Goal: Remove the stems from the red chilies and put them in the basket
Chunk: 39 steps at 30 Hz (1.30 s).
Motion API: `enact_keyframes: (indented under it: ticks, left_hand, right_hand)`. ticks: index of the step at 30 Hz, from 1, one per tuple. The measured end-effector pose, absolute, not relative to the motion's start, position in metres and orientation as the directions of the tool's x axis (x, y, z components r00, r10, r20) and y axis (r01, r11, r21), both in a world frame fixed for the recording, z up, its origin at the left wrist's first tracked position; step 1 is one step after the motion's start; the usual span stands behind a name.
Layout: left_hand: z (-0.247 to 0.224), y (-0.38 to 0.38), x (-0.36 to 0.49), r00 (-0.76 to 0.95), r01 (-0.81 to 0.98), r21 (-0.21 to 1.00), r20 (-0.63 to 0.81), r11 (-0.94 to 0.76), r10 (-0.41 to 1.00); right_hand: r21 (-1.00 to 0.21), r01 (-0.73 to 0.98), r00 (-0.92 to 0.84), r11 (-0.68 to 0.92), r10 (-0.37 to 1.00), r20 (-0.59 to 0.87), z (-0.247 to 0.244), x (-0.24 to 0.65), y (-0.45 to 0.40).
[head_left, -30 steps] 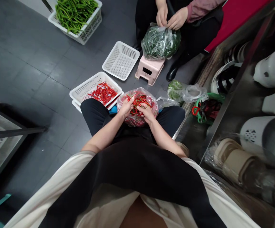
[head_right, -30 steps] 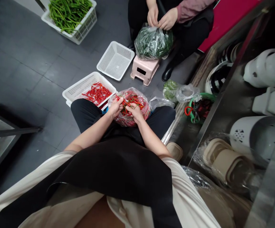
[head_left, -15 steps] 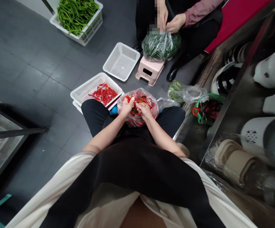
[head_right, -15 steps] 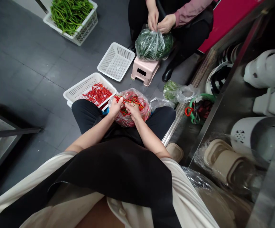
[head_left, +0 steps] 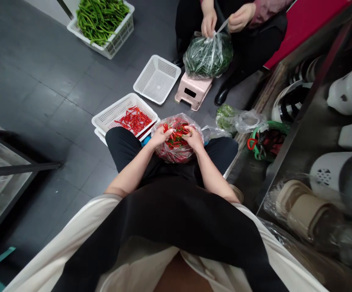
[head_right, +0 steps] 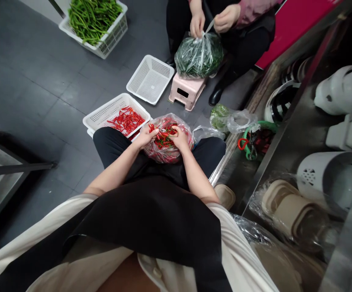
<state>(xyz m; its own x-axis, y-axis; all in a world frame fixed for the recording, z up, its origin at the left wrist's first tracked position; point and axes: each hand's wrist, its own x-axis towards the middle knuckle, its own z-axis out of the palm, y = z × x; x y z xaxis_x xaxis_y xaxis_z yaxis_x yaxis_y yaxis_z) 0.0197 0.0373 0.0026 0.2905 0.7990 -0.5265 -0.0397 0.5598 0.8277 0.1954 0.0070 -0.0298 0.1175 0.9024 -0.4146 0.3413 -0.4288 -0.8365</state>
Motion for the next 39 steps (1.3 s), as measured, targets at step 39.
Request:
enact_keyframes:
  ticks: [39]
  left_hand:
    - [0.008, 0.042, -0.006, 0.377, 0.126, 0.934, -0.357, 0.334, 0.855]
  right_hand:
    - [-0.897, 0.057, -0.011, -0.438, 0.898, -0.439, -0.021, 0.197, 0.006]
